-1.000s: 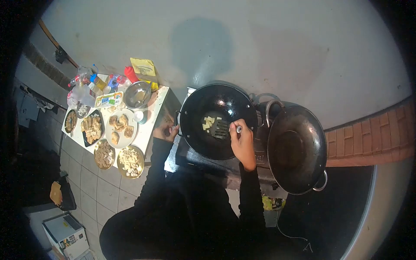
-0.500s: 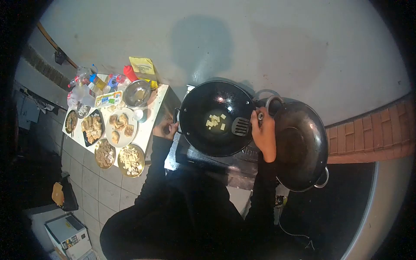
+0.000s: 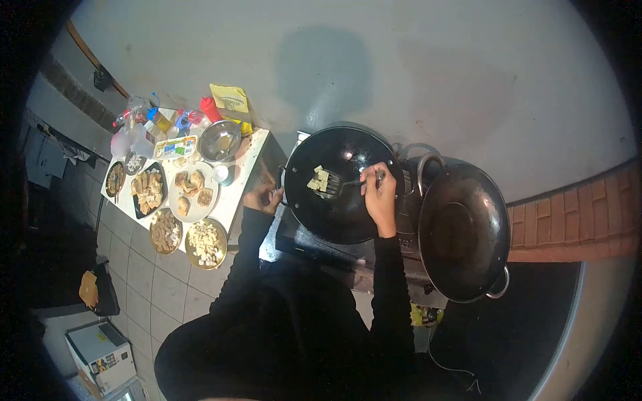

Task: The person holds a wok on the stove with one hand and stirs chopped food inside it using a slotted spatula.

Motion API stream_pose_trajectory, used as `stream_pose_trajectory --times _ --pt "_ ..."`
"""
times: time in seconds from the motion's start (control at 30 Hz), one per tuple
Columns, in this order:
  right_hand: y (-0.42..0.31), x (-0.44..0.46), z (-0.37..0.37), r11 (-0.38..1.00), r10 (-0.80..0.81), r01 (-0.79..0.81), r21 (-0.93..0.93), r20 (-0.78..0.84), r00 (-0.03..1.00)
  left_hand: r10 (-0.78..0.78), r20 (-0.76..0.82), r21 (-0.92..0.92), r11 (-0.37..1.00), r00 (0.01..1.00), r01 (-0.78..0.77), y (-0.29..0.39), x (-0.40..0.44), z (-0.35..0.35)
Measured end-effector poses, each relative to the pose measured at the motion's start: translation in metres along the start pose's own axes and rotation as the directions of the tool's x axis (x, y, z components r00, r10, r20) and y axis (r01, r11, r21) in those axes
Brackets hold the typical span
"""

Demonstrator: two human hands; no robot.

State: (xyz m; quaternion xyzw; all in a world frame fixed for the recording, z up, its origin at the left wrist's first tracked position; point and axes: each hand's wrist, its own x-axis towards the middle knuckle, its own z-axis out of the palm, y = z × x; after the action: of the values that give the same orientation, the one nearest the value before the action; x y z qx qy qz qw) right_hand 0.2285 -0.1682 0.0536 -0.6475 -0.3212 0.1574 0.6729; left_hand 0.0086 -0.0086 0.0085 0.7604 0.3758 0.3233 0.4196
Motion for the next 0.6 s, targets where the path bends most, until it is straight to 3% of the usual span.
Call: stream_pose_trajectory --times 0.1,0.4,0.5,0.6 --pt "0.002 -0.001 -0.001 0.999 0.017 -0.017 0.038 -0.003 1.0 -0.045 0.036 0.006 0.999 0.998 0.045 -0.001 0.0 0.0" --pt "0.005 -0.003 -0.003 0.999 0.018 -0.017 0.033 -0.028 0.999 0.018 -0.019 -0.016 1.0 1.0 -0.019 -0.002 0.0 0.001" --pt "0.006 -0.003 -0.002 0.999 0.025 -0.022 0.045 -0.06 0.998 -0.05 0.041 0.016 0.999 0.998 0.049 0.002 0.001 0.0" --pt "0.01 -0.002 -0.001 0.995 0.013 -0.005 0.095 -0.085 0.996 -0.012 -0.015 -0.025 1.0 1.0 0.012 -0.004 0.001 0.002"
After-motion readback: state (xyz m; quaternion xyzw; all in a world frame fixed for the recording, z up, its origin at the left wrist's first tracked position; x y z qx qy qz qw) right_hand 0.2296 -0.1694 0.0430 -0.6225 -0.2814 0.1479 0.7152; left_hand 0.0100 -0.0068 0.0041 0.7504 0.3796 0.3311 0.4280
